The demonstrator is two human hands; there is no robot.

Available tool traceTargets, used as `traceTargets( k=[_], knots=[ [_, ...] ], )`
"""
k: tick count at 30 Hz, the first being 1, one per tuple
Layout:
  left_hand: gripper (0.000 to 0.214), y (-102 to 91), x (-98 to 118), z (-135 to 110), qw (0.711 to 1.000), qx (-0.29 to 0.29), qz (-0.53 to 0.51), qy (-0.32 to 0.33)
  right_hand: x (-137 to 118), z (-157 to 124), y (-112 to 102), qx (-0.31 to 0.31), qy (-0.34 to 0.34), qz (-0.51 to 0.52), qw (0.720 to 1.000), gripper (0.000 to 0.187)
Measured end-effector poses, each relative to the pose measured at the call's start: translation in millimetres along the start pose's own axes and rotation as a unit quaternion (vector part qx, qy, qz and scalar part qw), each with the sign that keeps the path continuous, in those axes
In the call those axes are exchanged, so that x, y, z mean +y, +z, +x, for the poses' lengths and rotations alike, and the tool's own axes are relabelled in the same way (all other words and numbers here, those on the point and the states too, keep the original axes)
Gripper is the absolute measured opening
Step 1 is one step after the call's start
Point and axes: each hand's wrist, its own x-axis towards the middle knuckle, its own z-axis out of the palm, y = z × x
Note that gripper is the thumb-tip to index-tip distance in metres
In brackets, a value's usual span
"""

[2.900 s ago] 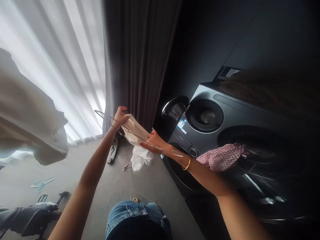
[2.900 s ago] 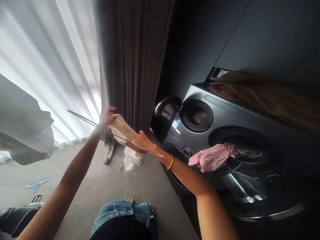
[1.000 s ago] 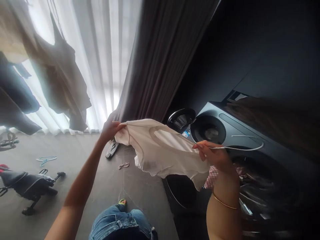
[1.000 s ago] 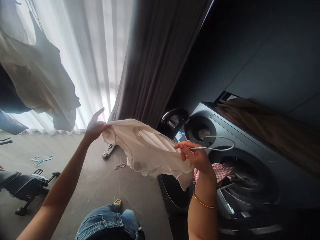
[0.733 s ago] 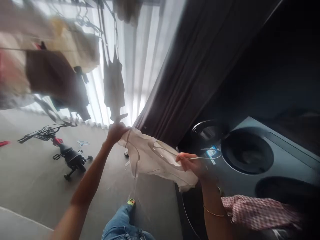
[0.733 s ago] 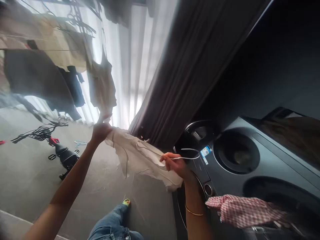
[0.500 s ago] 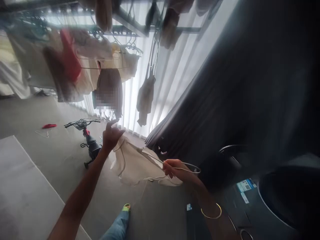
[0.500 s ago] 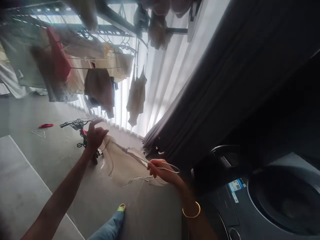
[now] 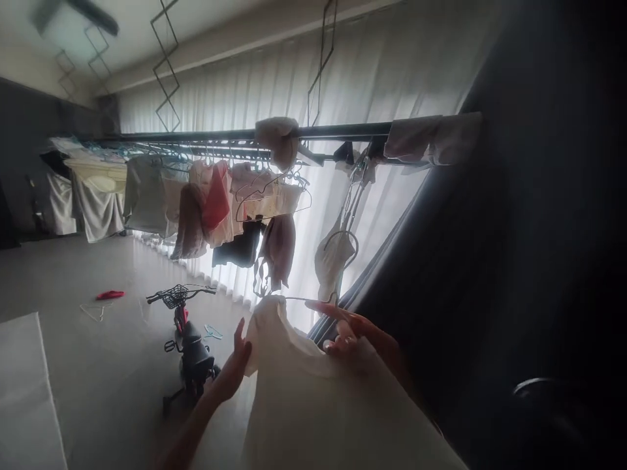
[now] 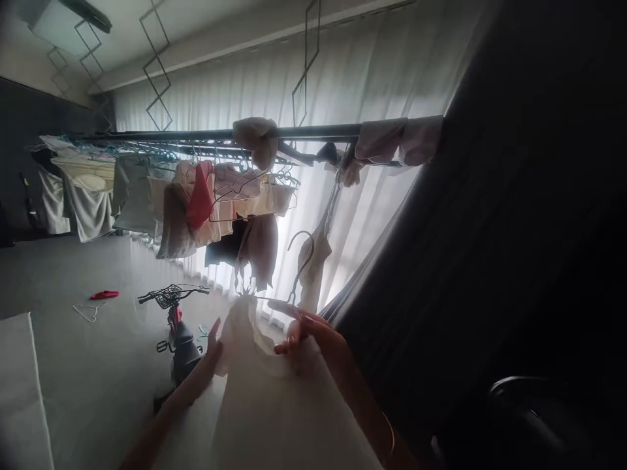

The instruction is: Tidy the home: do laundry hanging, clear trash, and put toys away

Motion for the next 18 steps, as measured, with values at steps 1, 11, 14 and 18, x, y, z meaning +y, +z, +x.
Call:
traceTargets(
  k=[1, 11, 14, 18],
  knots=[
    [0.103, 1.6, -5, 4, 0.999, -0.045, -0.001, -0.009, -14, 12, 9, 0.030, -0.017, -0.009, 0.999, 0.039],
    [0.087, -23.3, -6, 45, 0.961, -0.277, -0.017, -0.005, -148, 135, 49, 0.216, -0.202, -0.072, 0.952, 0.036],
    [0.084, -37.6, -9, 57, 0.963, -0.270, -0.004, -0.007, -169, 170, 42, 0.240, -0.230, -0.089, 0.939, 0.052],
    [0.079, -52.4, -8, 72, 0.973, -0.230, 0.024, -0.018, -183, 208, 27, 0.265, -0.241, -0.102, 0.928, 0.050]
  ],
)
